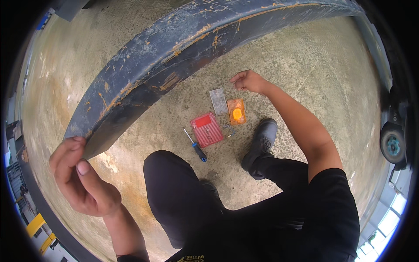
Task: The person removes a clear lens from the rear light cluster of a truck using a screwdriver, then installs an amber lens in its place and secures it with screws. The person handles the lens and screwdriver throughout the task.
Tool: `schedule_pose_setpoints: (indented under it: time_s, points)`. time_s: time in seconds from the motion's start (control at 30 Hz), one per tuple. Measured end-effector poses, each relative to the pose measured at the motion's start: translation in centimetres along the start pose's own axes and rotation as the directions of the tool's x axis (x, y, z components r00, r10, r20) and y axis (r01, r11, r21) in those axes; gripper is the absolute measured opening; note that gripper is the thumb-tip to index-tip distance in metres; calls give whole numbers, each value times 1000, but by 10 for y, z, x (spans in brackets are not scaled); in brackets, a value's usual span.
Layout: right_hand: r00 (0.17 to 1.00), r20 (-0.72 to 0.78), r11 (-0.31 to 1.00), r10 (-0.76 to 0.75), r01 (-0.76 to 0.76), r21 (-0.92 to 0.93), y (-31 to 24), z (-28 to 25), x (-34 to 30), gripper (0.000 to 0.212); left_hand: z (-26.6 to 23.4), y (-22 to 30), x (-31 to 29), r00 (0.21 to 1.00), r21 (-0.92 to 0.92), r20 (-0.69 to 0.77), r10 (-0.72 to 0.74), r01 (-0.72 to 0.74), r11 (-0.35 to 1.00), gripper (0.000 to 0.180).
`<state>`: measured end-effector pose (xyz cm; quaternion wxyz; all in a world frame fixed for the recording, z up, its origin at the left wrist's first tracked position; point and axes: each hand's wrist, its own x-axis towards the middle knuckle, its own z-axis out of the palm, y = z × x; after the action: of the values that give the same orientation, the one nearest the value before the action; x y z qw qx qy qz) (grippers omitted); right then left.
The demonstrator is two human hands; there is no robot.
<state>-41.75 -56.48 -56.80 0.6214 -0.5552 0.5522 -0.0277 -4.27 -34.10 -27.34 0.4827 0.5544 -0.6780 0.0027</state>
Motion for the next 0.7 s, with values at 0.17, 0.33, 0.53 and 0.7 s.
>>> schedule_pose_setpoints:
  time_s: [0.17, 0.33, 0.53, 0.7]
  points:
    - [923, 375, 989, -88, 36, 144, -78, 40, -76, 28, 107, 31, -71, 448, -430, 649, -615, 883, 189, 37]
    - [882, 320, 892, -345, 414, -181, -142, 107, -144, 23, 142, -7, -102, 111, -404, 855, -507, 754, -517, 45]
    - [882, -217, 902, -418, 376, -210, -105, 81, -110, 20, 126, -29, -85, 106, -323, 847, -522, 881, -345, 34]
    - [926, -187, 668, -327, 87, -739, 18, 114, -27, 22, 79, -9, -52, 184, -218, 873, -452, 976, -24, 22]
